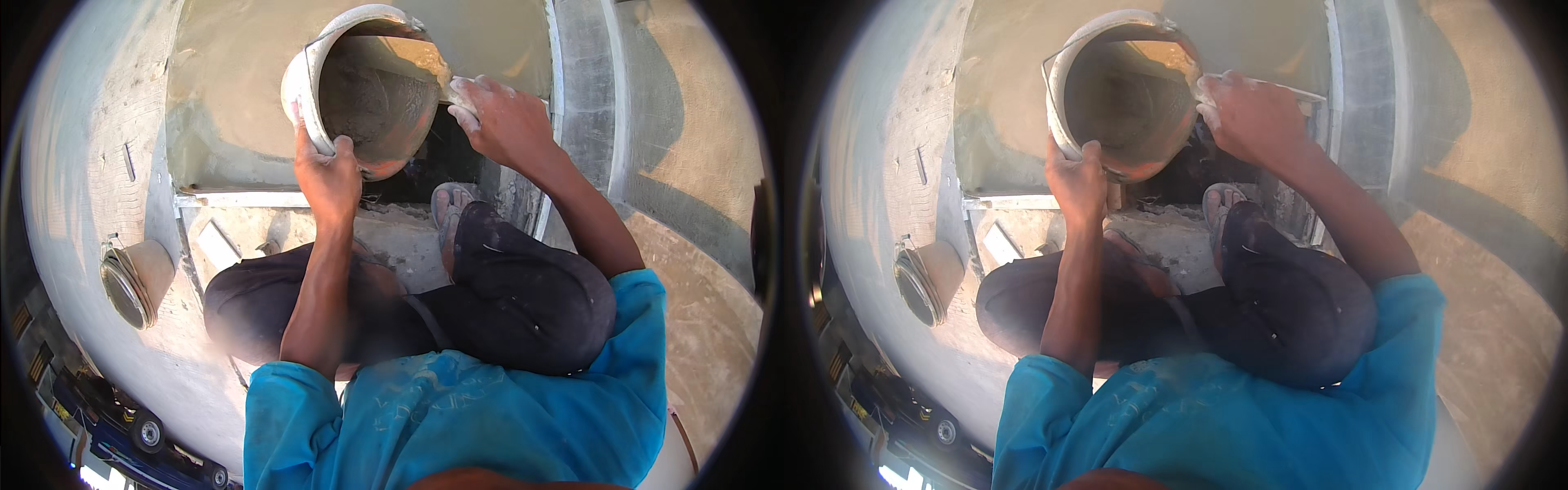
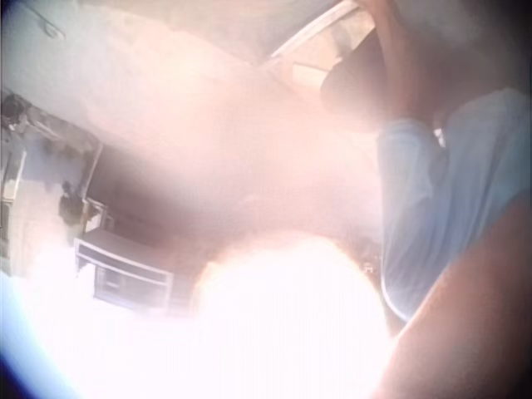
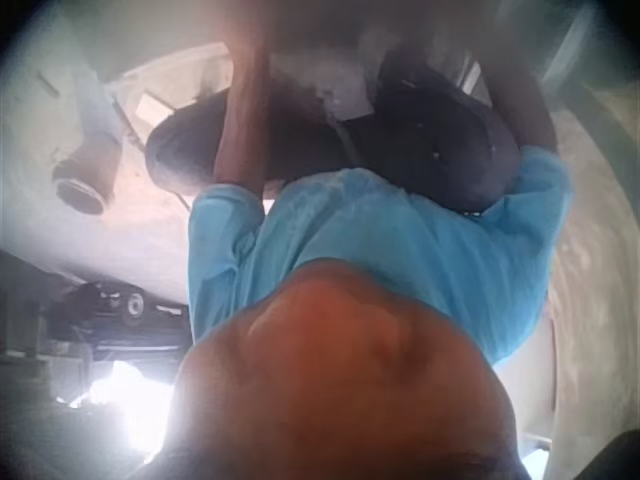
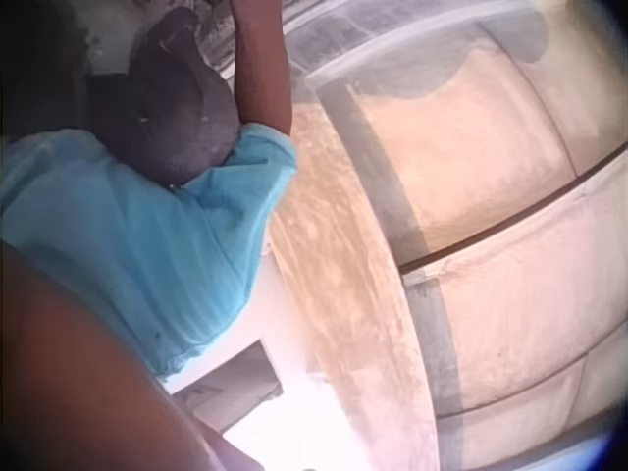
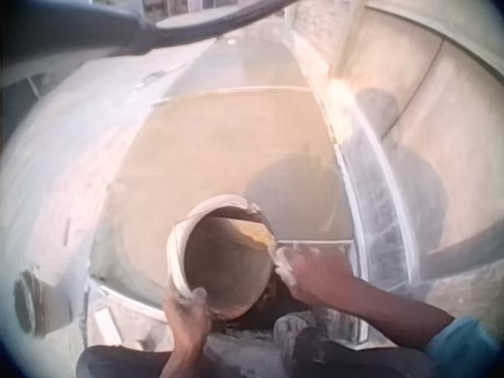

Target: The person scoops wet cement from a bucket with a trowel and spreads it onto a concrete floor. They use a straight edge to level the surface and repeat the process across multiple sections.

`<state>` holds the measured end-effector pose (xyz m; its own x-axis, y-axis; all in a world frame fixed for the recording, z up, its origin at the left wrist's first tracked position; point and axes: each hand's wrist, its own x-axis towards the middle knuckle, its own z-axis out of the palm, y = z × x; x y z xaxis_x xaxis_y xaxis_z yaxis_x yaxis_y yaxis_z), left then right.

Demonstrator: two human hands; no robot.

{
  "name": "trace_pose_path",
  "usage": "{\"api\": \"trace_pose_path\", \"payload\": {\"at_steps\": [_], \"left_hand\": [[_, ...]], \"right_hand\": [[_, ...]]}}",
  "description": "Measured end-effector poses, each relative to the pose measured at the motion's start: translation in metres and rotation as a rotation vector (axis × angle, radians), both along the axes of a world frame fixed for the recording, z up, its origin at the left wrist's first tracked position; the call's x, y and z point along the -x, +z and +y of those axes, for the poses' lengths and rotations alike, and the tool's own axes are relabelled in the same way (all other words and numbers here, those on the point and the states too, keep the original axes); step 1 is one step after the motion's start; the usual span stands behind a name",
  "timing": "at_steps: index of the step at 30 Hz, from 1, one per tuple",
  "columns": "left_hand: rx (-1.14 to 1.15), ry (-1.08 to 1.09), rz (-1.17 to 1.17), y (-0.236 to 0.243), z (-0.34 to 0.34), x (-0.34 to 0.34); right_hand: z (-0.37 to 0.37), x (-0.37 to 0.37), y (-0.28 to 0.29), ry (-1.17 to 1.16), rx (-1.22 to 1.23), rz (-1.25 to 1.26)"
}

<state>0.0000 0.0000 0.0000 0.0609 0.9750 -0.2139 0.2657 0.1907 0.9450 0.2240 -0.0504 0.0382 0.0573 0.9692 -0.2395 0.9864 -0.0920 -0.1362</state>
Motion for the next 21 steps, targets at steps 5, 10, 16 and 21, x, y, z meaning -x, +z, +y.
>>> {"api": "trace_pose_path", "payload": {"at_steps": [5, 10, 16, 21], "left_hand": [[-0.122, 0.017, 0.239, 0.017, -0.009, -0.019], [-0.07, 0.064, 0.083, 0.005, -0.007, -0.014], [0.044, 0.13, -0.187, 0.0, 0.003, -0.015], [0.155, 0.195, -0.385, -0.015, 0.005, -0.021]], "right_hand": [[-0.005, -0.002, -0.053, -0.095, 0.115, 0.114], [-0.005, -0.016, -0.056, -0.364, 0.288, 0.81], [-0.021, -0.033, -0.044, -0.567, 0.403, 1.133], [-0.039, -0.048, -0.046, -0.554, 0.354, 1.351]]}}
